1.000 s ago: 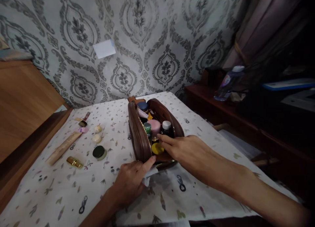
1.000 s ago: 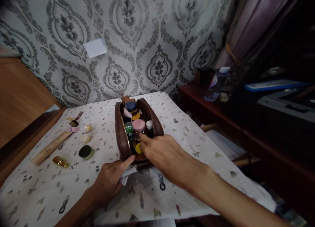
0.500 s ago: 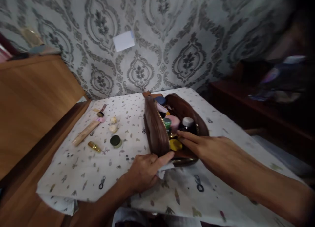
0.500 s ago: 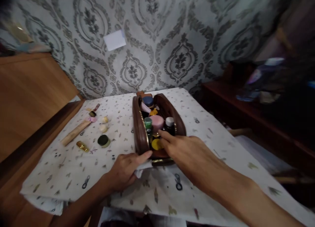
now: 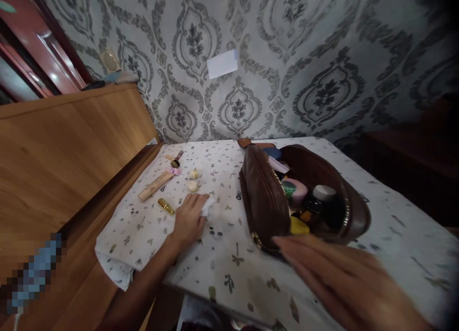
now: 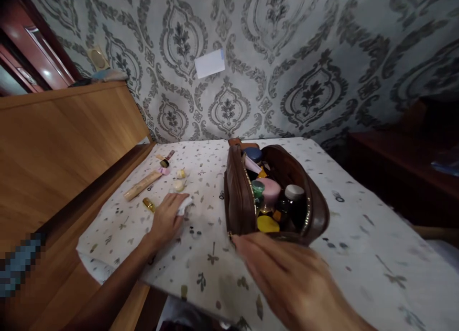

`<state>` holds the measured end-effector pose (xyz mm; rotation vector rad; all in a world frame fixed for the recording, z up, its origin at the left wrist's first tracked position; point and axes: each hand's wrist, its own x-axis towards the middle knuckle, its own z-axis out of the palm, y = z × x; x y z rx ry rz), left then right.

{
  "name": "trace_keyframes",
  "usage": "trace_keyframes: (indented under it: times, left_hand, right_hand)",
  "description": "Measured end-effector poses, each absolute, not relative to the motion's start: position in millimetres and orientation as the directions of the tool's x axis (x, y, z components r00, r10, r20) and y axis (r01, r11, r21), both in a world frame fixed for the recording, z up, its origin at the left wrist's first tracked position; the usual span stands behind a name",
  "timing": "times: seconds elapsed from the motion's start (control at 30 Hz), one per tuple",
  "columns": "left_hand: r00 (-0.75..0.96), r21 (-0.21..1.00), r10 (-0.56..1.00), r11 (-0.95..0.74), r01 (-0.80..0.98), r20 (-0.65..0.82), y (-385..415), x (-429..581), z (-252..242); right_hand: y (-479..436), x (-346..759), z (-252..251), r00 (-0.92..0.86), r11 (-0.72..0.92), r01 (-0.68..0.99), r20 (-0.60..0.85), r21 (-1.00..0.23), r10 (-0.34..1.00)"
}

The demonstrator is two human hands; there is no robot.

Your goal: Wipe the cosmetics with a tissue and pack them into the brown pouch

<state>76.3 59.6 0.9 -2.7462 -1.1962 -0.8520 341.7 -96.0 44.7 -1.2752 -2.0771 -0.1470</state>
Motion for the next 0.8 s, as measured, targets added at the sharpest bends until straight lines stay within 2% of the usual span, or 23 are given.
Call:
trace_keyframes:
  times: [0.07, 0.13, 0.23, 0.33, 0.5, 0.63, 0.8]
  left_hand:
    - [0.493, 0.227, 0.734, -0.639, 0.735, 0.468, 69, 71, -1]
    - [0.487, 0.245, 0.775, -0.604, 0.758, 0.403, 75, 69, -5]
    - [0.509, 0.206, 0.810, -0.573, 0.793, 0.293, 78, 69, -12]
    - [0.506, 0.164, 0.819, -0.557, 0.814, 0.273, 79, 70, -15]
    - [0.490, 0.168, 0.811, -0.557, 0.813, 0.320, 79, 70, -18]
    - [0.443, 0.168, 0.815, -0.529, 0.832, 0.375, 81, 71, -24]
    - [0.456, 0.199, 0.791, -0.565, 0.801, 0.408, 85, 71, -29]
  right_hand:
    - [-88, 320, 40, -0.395, 0.601, 0.763, 0.564, -0.238, 0.725]
    - [-75, 302, 34, -0.447, 0.601, 0.755, 0.466, -0.262, 0.764]
    - [-53, 280, 26, -0.400, 0.483, 0.807, 0.288, -0.339, 0.870]
    - [-33, 258, 16, -0.316, 0.373, 0.817, 0.199, -0.440, 0.928]
    - [4, 222, -12, -0.212, 0.290, 0.723, 0.198, -0.628, 0.957]
    - [24, 207, -31, -0.162, 0.186, 0.696, 0.101, -0.694, 0.982]
    - [21, 204, -39, -0.131, 0.239, 0.631, 0.202, -0.738, 0.971]
